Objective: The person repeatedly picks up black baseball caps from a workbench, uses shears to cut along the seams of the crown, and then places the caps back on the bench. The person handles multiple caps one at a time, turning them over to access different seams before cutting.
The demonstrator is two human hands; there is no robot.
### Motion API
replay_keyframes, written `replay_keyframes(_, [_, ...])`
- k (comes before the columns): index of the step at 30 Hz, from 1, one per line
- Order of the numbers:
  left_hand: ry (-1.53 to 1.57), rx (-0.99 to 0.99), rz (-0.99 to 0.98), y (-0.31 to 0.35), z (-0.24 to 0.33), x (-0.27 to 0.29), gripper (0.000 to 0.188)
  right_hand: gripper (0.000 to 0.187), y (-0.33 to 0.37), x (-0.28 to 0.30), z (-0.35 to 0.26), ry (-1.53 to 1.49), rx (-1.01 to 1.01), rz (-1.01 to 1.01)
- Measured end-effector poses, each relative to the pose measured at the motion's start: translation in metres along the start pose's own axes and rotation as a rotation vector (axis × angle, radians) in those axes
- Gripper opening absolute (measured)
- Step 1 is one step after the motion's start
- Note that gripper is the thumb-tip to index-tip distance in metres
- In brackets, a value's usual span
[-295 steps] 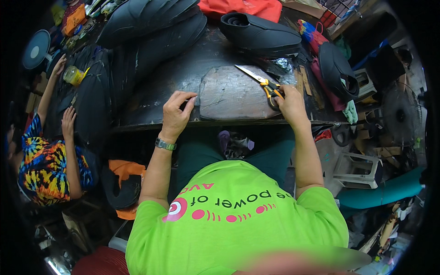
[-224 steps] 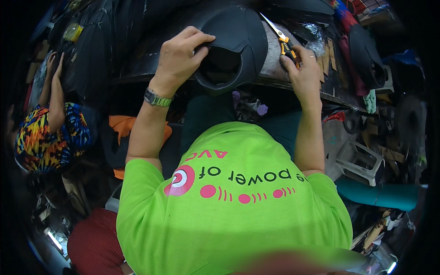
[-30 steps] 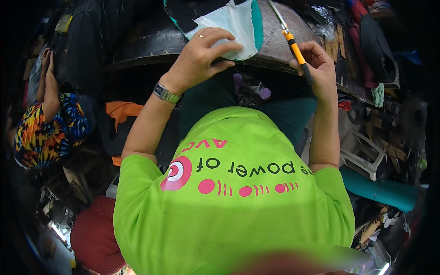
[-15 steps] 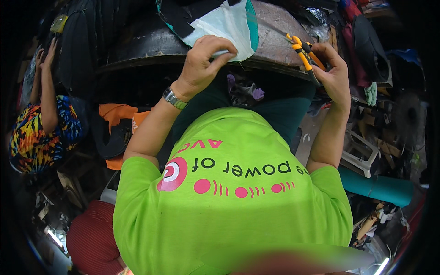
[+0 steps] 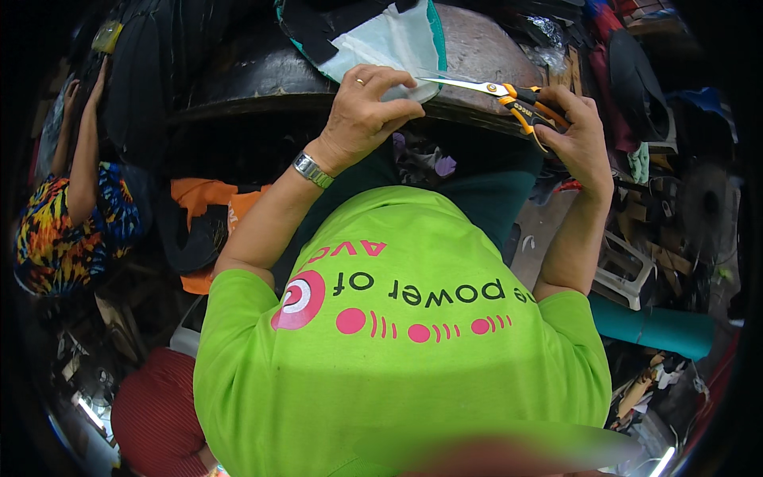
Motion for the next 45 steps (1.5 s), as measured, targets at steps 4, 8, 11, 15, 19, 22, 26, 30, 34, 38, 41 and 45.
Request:
replay_keyframes(4, [0.335,0.212,0.011,-0.005,-0.018,0.007,0.02,0.043,-0.001,-0.003,-0.004,0.015,0.03,-0.073])
replay_keyframes(8, [0.623,0.397,-0.068,-0.009,-0.034,0.015,0.016,0.049,-0.003,-0.007,-0.006,0.018,0.078,-0.144])
replay_keyframes(11, [0.745,0.484,-0.109,-0.009,-0.04,0.017,0.014,0.046,-0.006,-0.011,-0.01,0.002,0.151,-0.155])
replay_keyframes(15, [0.794,0.502,-0.136,-0.008,-0.043,0.013,0.013,0.04,-0.008,-0.014,-0.013,0.01,0.165,-0.143])
replay_keyframes(19, [0.882,0.492,-0.117,-0.008,-0.044,0.012,0.013,0.037,-0.008,-0.016,-0.015,0.024,0.109,-0.18])
replay_keyframes(22, [0.931,0.49,-0.121,-0.01,-0.041,0.015,0.014,0.036,-0.006,-0.019,-0.009,0.038,0.037,-0.25])
replay_keyframes(26, [0.496,0.228,-0.125,-0.017,-0.026,0.033,0.02,0.028,-0.003,-0.018,0.003,-0.237,-0.027,-0.063])
replay_keyframes(30, [0.031,0.08,-0.032,-0.018,-0.022,0.04,0.025,0.025,-0.001,-0.011,0.021,-0.5,-0.096,0.131])
replay_keyframes(34, [0.033,0.048,-0.184,-0.017,-0.03,0.03,0.033,0.032,-0.003,-0.001,0.021,-0.163,0.028,0.085])
replay_keyframes(38, [0.008,0.065,-0.165,-0.017,-0.037,0.029,0.029,0.036,0.0,0.003,0.021,0.029,0.013,0.016])
replay_keyframes(41, [-0.024,0.062,-0.117,-0.016,-0.035,0.03,0.02,0.036,0.004,0.004,0.022,0.04,-0.03,-0.02])
replay_keyframes(45, [-0.103,0.001,-0.095,-0.018,-0.029,0.026,0.017,0.037,0.004,0.003,0.013,0.108,0.059,-0.002])
Point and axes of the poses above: each hand's wrist, its own y-axis away from the middle knuckle, its own x-axis out of the back of the hand, z = x × y, the point moved 6 cm from there along -y, towards the middle knuckle, and after that the axes turned 14 degrees about x, right-handed, at the moved point
